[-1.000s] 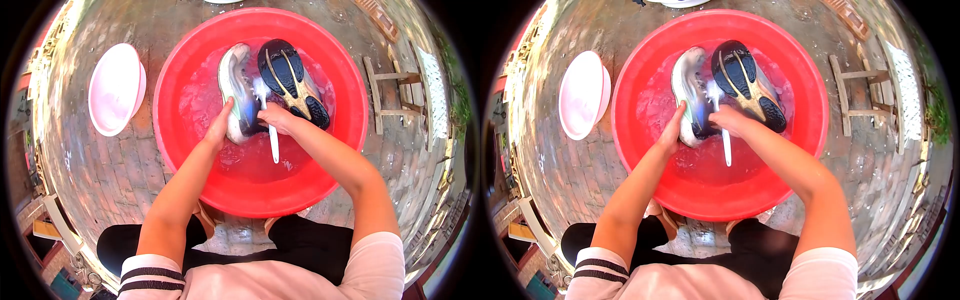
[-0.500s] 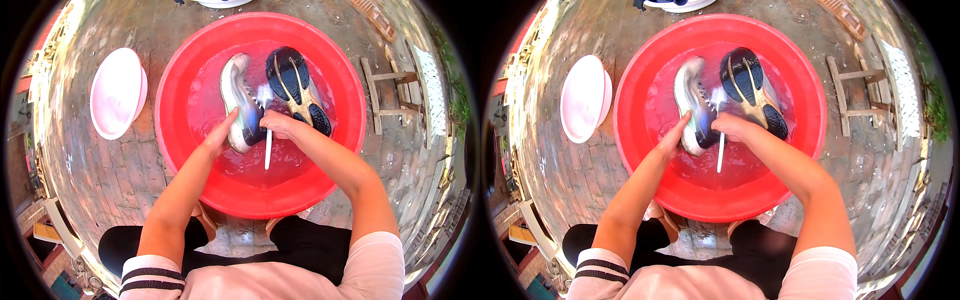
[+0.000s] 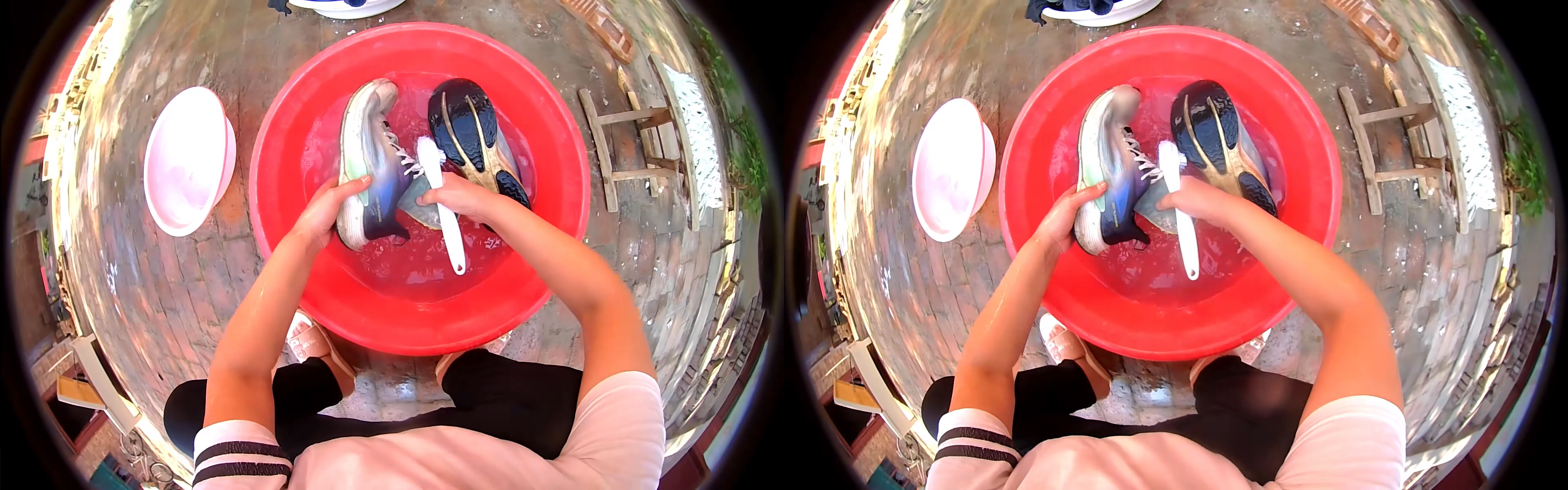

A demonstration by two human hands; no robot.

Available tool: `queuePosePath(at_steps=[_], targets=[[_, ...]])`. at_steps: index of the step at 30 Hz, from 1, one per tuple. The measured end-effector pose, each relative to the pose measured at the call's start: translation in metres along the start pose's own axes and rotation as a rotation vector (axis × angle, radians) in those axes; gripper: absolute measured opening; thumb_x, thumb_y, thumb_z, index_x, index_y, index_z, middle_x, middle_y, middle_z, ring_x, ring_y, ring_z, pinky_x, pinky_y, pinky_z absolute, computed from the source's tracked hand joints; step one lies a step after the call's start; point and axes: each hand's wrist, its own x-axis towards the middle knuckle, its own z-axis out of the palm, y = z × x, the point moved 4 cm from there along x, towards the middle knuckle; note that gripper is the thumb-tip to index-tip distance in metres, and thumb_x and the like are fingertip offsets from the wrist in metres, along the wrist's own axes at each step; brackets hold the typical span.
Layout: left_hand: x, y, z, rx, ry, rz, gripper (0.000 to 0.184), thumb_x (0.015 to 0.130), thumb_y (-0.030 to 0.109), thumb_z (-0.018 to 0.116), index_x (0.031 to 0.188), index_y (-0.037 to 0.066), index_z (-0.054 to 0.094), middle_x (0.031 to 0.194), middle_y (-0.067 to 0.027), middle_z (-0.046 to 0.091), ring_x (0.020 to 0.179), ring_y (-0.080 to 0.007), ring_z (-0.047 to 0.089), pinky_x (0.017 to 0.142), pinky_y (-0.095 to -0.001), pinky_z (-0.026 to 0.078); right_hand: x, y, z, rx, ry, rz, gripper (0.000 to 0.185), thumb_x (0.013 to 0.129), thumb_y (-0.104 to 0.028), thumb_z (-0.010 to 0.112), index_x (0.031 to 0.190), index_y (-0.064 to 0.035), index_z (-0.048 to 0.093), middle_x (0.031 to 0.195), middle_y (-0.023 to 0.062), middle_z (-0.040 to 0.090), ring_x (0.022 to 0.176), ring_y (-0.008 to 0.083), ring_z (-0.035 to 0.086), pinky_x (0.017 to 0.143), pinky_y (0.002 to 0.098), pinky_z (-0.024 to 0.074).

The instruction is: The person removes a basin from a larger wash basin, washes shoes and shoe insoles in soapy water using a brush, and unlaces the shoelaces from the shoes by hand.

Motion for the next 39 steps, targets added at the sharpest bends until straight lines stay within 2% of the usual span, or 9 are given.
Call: queuePosePath(at_steps=[7,12,17,22,24,28,34,36,39], targets=[[0.003,0.011,-0.035,0.139,0.139,0.057,0.072,0.080,0.030,0.075,0.133,-0.005,0.041,0.117,-0.0170,0.061,0.103,-0.0244,0.063,0.089,-0.0353,0.050,-0.061,0.021,-0.002,-0.390,-0.066,0.085,0.040,0.089,-0.025,0.058,0.113,0.0064,0.059,0.101,0.0243,0.066,0.096,0.0311,0.063,0.085,0.0379,0.0460],[0.015,0.005,-0.032,0.303,0.202,0.147,0.078,0.077,0.034,0.077,0.133,-0.006,0.040,0.119,-0.0185,0.059,0.105,-0.0246,0.060,0.090,-0.0342,0.048,-0.101,0.036,-0.012,-0.963,-0.185,0.365,0.033,0.081,-0.023,0.058,0.095,0.0055,0.067,0.092,0.0262,0.066,0.088,0.0376,0.066,0.081,0.0426,0.0513],[0.012,0.008,-0.032,0.598,0.221,0.079,0.086,0.075,0.033,0.079,0.137,-0.007,0.035,0.123,-0.0201,0.054,0.116,-0.0316,0.052,0.100,-0.0392,0.040,-0.131,-0.024,-0.014,-0.919,0.173,0.182,0.026,0.083,-0.017,0.054,0.097,0.0005,0.067,0.093,0.0237,0.066,0.090,0.0392,0.064,0.082,0.0452,0.0503],[-0.027,0.027,0.042,1.487,0.533,1.041,0.071,0.078,0.012,0.070,0.137,-0.006,0.035,0.136,-0.0282,0.039,0.126,-0.0422,0.039,0.104,-0.0469,0.035,-0.113,-0.054,-0.089,-0.767,0.883,-0.302,0.027,0.083,-0.017,0.054,0.096,0.0034,0.066,0.091,0.0284,0.064,0.090,0.0415,0.063,0.078,0.0482,0.0498],[-0.022,0.017,0.086,1.265,0.093,0.807,0.065,0.086,0.017,0.066,0.139,-0.005,0.036,0.134,-0.0262,0.044,0.122,-0.0380,0.045,0.104,-0.0463,0.034,-0.075,-0.011,-0.124,-0.599,0.790,0.045,0.027,0.082,-0.010,0.053,0.104,-0.0017,0.068,0.097,0.0256,0.066,0.097,0.0382,0.064,0.085,0.0424,0.0492],[0.055,-0.026,0.145,0.153,-0.102,-0.031,0.073,0.090,0.059,0.054,0.134,0.000,0.047,0.124,-0.0134,0.060,0.116,-0.0263,0.055,0.101,-0.0405,0.038,-0.070,-0.015,-0.106,-0.544,0.662,0.111,0.029,0.075,-0.012,0.057,0.094,0.0070,0.068,0.097,0.0283,0.066,0.095,0.0398,0.065,0.082,0.0453,0.0516],[0.101,-0.057,0.131,0.015,-0.190,-0.093,0.071,0.087,0.055,0.061,0.131,0.000,0.050,0.125,-0.0120,0.058,0.110,-0.0238,0.059,0.095,-0.0380,0.046,-0.053,-0.003,-0.093,-0.072,0.389,0.073,0.022,0.080,-0.003,0.052,0.090,0.0103,0.066,0.073,0.0170,0.069,0.054,0.0269,0.068,0.052,0.0345,0.0579],[0.095,-0.062,0.133,-0.119,-0.270,-0.129,0.074,0.089,0.057,0.056,0.136,0.002,0.045,0.132,-0.0103,0.054,0.115,-0.0251,0.056,0.101,-0.0394,0.043,-0.042,0.014,-0.103,-0.323,0.503,0.125,0.024,0.080,-0.003,0.055,0.098,0.0095,0.066,0.089,0.0191,0.070,0.069,0.0251,0.070,0.061,0.0339,0.0591],[0.114,-0.068,0.116,-0.134,-0.285,-0.113,0.075,0.092,0.058,0.052,0.141,0.003,0.040,0.139,-0.0091,0.049,0.123,-0.0238,0.050,0.106,-0.0380,0.038,0.060,0.120,-0.092,0.101,-0.050,0.173,0.028,0.076,-0.006,0.062,0.101,0.0074,0.067,0.103,0.0197,0.068,0.086,0.0229,0.069,0.066,0.0326,0.0567]])
